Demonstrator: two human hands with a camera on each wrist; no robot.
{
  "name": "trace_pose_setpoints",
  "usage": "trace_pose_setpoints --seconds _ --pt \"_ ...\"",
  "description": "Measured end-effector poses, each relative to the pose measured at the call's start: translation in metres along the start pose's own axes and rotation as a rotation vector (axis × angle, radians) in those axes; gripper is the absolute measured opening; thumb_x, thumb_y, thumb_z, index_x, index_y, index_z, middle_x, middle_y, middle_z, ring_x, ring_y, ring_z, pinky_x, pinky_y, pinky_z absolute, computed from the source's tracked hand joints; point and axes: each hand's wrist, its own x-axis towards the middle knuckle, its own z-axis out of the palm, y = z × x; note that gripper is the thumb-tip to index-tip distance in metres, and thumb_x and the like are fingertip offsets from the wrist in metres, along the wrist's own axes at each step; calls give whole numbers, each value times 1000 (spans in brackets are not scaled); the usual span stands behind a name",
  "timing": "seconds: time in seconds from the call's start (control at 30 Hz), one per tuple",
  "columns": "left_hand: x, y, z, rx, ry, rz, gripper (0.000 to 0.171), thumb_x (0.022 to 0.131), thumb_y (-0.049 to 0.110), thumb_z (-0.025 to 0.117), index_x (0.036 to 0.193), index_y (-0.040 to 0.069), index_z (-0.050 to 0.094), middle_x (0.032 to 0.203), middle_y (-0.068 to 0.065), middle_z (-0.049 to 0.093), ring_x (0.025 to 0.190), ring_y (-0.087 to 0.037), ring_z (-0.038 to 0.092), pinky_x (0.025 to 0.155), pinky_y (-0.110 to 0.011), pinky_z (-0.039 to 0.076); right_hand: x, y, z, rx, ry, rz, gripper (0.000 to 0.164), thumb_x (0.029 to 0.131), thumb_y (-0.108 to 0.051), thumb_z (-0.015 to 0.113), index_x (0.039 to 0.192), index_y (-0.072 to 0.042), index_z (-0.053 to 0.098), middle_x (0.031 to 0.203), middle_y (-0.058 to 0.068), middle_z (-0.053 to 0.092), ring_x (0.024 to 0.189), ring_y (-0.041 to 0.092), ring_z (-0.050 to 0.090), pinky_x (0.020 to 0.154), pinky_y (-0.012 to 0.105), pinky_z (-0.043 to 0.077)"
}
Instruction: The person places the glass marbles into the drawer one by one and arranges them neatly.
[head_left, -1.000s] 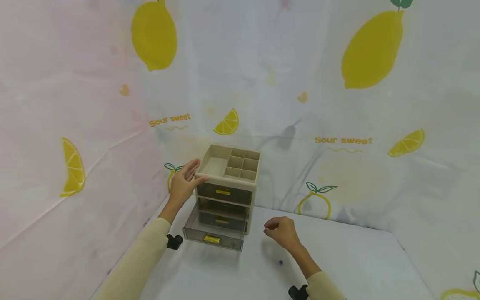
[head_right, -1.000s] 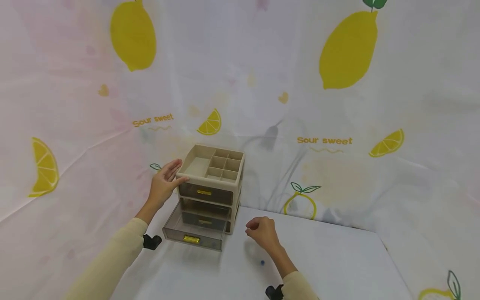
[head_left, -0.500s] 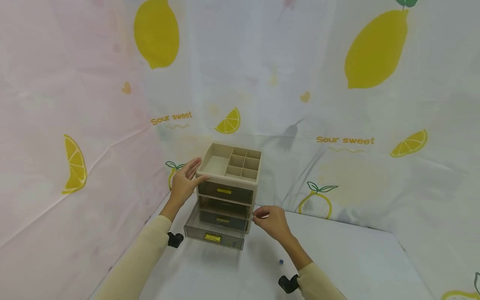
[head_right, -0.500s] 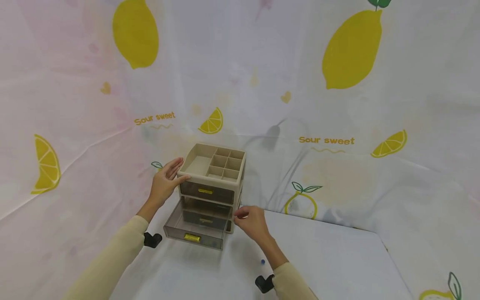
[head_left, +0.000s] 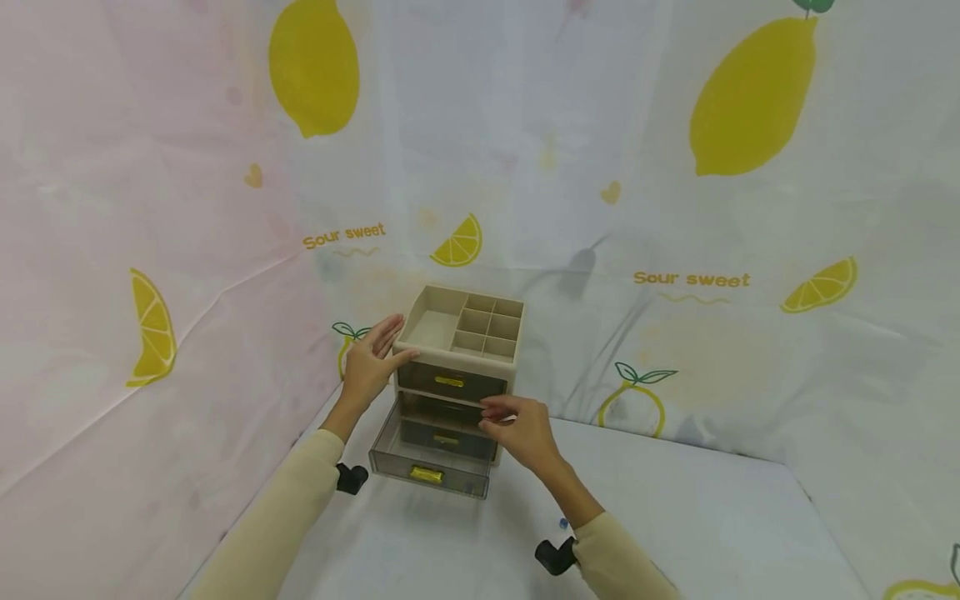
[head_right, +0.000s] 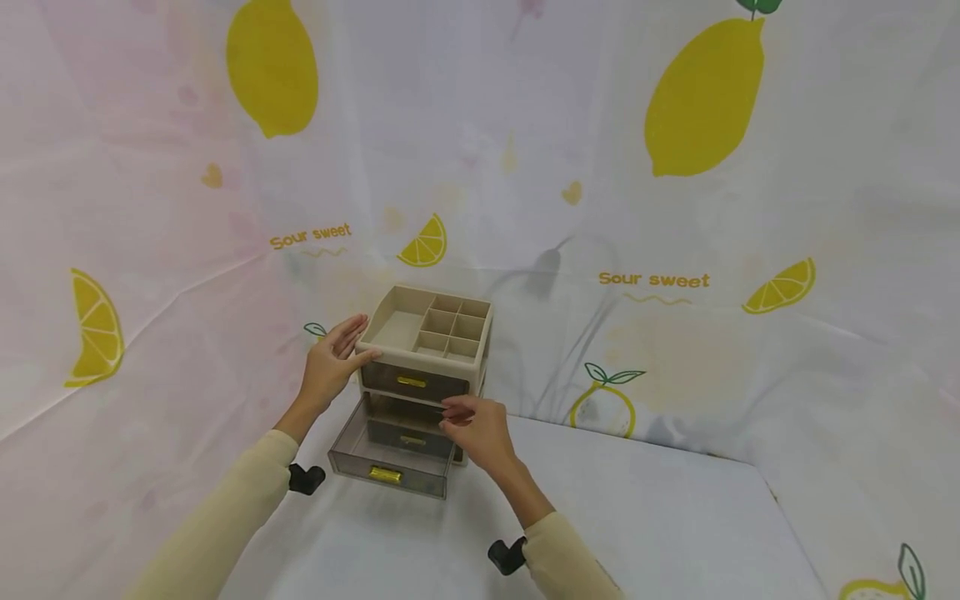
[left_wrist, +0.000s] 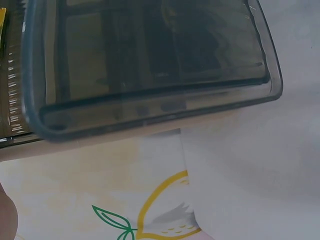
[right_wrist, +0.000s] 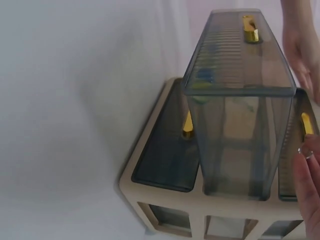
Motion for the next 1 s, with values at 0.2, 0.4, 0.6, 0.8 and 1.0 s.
trace_pose_setpoints --seconds 0.2,0.4,0.6,0.8,1.0 --pt "0 -1 0 -2 -1 -4 71 81 1 79 142 -8 44 144 -21 46 133 -31 44 110 -32 39 3 -1 10 25 -38 28 22 80 1 76 101 5 72 87 10 73 76 15 70 69 22 61" --pt "0 0 1 -2 2 -7 70 81 1 79 142 -5 45 144 -20 46 134 -30 44 110 -32 38 2 -2 21 37 -76 11 16 81 2 75 97 0 73 87 11 73 75 16 70 66 23 61" --pt "-1 2 1 -7 2 -13 70 81 1 78 142 -8 43 145 -22 45 135 -31 42 111 -32 37 0 -2 34 52 -122 -8 17 81 3 74 98 5 72 87 13 73 75 16 71 66 21 60" --pt "0 -1 1 -10 5 -4 70 81 0 78 142 -9 43 145 -23 44 135 -32 42 111 -32 38 1 -3 49 64 -158 28 18 81 3 75 99 6 73 88 15 73 77 12 70 68 19 59" --pt "4 -23 0 -10 20 1 72 80 5 80 143 -1 46 146 -17 46 135 -27 43 109 -24 38 2 -7 67 5 -183 7 17 81 0 76 98 -1 75 85 4 74 74 5 68 66 17 58"
